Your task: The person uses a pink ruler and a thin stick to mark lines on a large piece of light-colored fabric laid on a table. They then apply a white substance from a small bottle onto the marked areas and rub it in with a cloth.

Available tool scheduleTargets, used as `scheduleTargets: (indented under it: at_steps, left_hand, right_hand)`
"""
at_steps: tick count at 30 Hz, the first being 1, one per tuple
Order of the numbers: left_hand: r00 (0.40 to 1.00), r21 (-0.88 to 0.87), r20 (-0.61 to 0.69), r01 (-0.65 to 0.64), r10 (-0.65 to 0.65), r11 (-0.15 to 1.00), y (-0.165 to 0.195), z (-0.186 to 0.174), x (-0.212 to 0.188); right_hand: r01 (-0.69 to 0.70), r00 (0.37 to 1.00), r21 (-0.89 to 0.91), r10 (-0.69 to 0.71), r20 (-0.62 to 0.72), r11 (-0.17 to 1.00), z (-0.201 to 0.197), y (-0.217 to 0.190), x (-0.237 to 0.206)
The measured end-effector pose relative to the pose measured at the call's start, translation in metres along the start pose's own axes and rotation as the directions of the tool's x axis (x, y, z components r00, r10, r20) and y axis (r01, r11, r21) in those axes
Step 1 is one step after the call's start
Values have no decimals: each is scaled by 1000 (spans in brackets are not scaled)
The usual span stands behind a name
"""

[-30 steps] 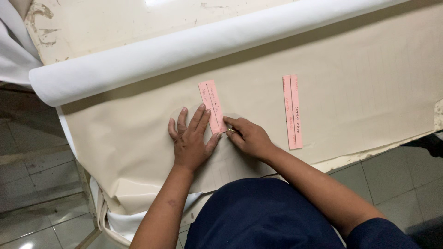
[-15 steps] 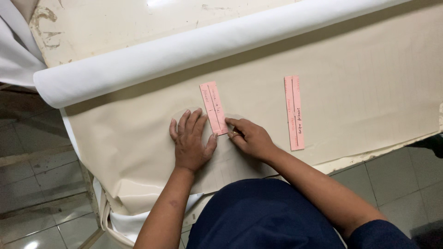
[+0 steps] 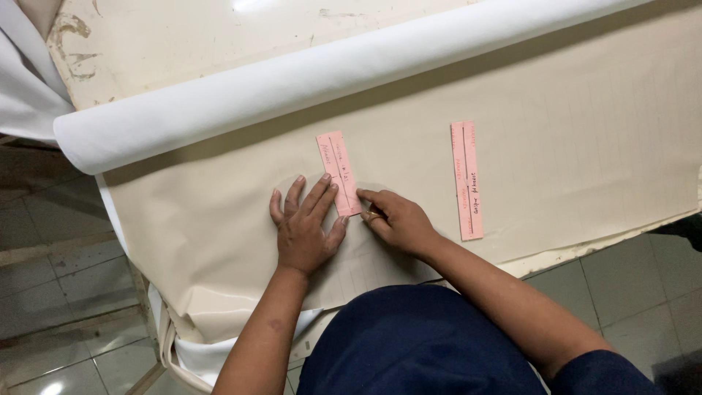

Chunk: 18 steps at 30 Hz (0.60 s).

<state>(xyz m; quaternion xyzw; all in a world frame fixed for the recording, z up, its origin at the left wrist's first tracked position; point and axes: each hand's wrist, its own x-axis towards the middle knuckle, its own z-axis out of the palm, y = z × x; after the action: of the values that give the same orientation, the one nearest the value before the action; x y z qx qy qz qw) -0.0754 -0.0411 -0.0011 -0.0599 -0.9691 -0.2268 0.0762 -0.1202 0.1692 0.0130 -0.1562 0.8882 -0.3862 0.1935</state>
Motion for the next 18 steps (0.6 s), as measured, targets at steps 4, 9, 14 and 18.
scheduleTargets:
  at_steps: [4, 9, 14, 18]
  left_hand:
    - [1000, -17, -9, -8, 8, 1000, 0, -2, 1]
    - [1000, -25, 10, 4, -4, 1000, 1, -2, 1]
    - [1000, -36, 7, 7, -7, 999, 0, -2, 1]
    - [1000, -34, 12, 12, -12, 999, 0, -1, 1]
  right_hand:
    - [13, 1000, 3, -13, 0, 1000, -1, -1, 0]
    - [16, 1000, -1, -16, -1, 1000, -2, -2, 0]
    - [13, 1000, 11, -13, -12, 1000, -2, -2, 0]
    - [5, 999, 64, -3, -34, 998, -5, 1, -4]
